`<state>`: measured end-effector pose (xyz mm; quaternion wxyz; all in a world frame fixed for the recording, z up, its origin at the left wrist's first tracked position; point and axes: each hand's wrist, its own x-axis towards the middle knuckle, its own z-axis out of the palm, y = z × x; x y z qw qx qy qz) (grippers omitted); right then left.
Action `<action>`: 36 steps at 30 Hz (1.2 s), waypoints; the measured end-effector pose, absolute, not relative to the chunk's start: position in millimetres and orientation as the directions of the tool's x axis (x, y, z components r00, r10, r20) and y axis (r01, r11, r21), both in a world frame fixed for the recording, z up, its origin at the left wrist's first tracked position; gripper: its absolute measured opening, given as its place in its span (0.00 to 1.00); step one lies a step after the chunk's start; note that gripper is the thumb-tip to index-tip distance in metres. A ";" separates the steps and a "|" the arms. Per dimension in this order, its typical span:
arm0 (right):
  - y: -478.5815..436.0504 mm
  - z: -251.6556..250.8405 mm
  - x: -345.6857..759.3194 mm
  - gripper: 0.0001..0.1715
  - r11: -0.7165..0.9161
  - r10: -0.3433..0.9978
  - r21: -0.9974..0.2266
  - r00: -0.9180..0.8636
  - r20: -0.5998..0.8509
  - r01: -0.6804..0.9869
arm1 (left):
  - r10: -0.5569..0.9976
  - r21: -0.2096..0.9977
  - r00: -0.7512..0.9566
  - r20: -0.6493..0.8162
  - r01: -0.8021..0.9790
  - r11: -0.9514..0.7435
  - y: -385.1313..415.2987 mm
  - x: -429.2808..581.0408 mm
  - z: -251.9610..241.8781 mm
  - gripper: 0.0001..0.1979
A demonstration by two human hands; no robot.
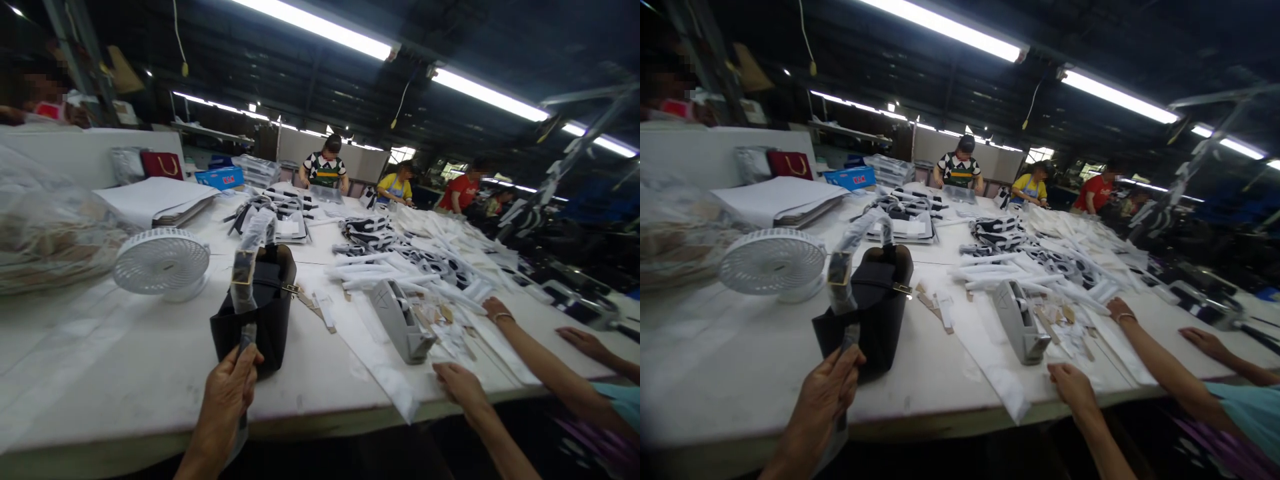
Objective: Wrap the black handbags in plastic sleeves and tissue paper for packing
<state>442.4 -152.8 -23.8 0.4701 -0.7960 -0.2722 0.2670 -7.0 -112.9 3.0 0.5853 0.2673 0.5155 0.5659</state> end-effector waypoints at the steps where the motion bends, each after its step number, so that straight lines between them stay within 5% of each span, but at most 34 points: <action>1: -157.8 -31.0 444.8 0.18 -0.438 0.671 -0.878 0.719 -0.178 0.192 | 0.940 0.896 -0.167 -0.297 -0.390 0.214 -113.0 -7.3 1.5 0.26; 6: -160.4 -24.5 421.8 0.20 -0.338 0.793 -0.916 0.589 -0.153 0.217 | 0.953 0.901 -0.161 -0.256 -0.396 0.175 -115.1 -2.5 -3.4 0.24; 11: -127.9 33.8 294.3 0.22 -0.177 0.980 -0.942 0.138 -0.142 0.287 | 0.972 0.914 -0.134 -0.194 -0.386 0.129 -116.5 1.7 -8.5 0.23; 16: -110.1 85.0 154.5 0.20 -0.027 0.947 -0.943 -0.292 -0.130 0.333 | 0.980 0.934 -0.140 -0.139 -0.347 0.083 -121.7 -1.7 -2.9 0.21; 20: -88.6 81.2 107.4 0.20 0.074 0.952 -0.904 -0.300 -0.062 0.422 | 0.982 0.950 -0.160 -0.102 -0.310 0.048 -125.1 -5.7 3.9 0.21; 28: -55.1 53.5 111.2 0.25 -0.013 0.956 -0.877 -0.250 -0.151 0.481 | 0.994 0.951 -0.105 -0.003 -0.309 -0.030 -127.1 -9.7 1.8 0.20; 32: -56.3 59.0 116.0 0.26 -0.129 0.925 -0.867 -0.256 -0.280 0.482 | 0.984 0.791 0.089 -0.155 -0.585 0.178 -130.0 -9.4 4.0 0.23; 36: -64.1 61.6 120.5 0.26 -0.300 0.820 -0.902 -0.399 -0.410 0.310 | 0.936 0.600 0.258 -0.239 -0.718 0.351 -133.6 -16.9 10.5 0.21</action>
